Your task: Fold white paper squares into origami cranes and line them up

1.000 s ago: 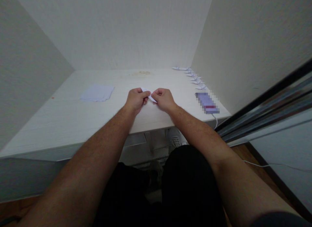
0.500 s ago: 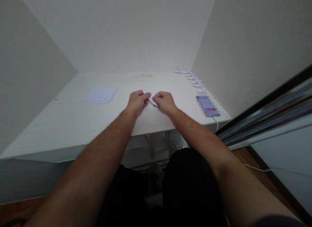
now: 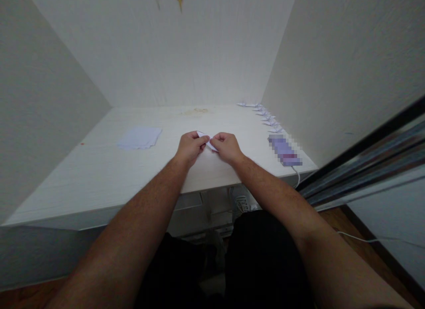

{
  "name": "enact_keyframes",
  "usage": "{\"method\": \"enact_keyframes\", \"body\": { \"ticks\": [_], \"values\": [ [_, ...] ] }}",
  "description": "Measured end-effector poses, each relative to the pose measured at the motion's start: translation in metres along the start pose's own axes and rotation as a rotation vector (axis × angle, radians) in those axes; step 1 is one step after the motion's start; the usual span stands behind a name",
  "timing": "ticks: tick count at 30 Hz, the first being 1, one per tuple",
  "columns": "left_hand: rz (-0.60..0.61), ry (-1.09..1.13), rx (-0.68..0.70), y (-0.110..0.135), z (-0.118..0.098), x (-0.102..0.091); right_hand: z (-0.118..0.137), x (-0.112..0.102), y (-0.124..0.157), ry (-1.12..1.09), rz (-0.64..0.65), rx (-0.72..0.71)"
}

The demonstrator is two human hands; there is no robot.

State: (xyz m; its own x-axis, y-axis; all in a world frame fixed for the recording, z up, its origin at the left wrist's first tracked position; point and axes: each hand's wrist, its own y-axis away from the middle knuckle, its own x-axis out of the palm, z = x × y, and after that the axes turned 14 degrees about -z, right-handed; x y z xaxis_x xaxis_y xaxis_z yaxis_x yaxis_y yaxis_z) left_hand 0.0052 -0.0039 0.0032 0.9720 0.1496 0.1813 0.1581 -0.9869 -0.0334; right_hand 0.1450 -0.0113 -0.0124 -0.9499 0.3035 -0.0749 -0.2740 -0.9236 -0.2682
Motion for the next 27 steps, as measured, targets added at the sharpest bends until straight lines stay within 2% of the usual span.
{"method": "enact_keyframes", "body": {
  "ticks": [8,18,21,27],
  "values": [
    [0.013,0.045,-0.007,-0.001,0.002,-0.003,0.005,0.0,0.003,-0.031,0.018,0.041],
    [-0.026,0.004,0.143,-0.005,0.012,-0.002,-0.002,0.002,0.003,-0.001,-0.036,-0.023],
    [0.03,0.041,0.096,-0.003,0.007,-0.003,-0.004,0.001,0.002,0.019,-0.055,-0.109],
    [0.045,0.204,-0.131,-0.004,-0.002,-0.006,-0.003,-0.001,0.0,0.093,-0.17,-0.384]
  ]
}}
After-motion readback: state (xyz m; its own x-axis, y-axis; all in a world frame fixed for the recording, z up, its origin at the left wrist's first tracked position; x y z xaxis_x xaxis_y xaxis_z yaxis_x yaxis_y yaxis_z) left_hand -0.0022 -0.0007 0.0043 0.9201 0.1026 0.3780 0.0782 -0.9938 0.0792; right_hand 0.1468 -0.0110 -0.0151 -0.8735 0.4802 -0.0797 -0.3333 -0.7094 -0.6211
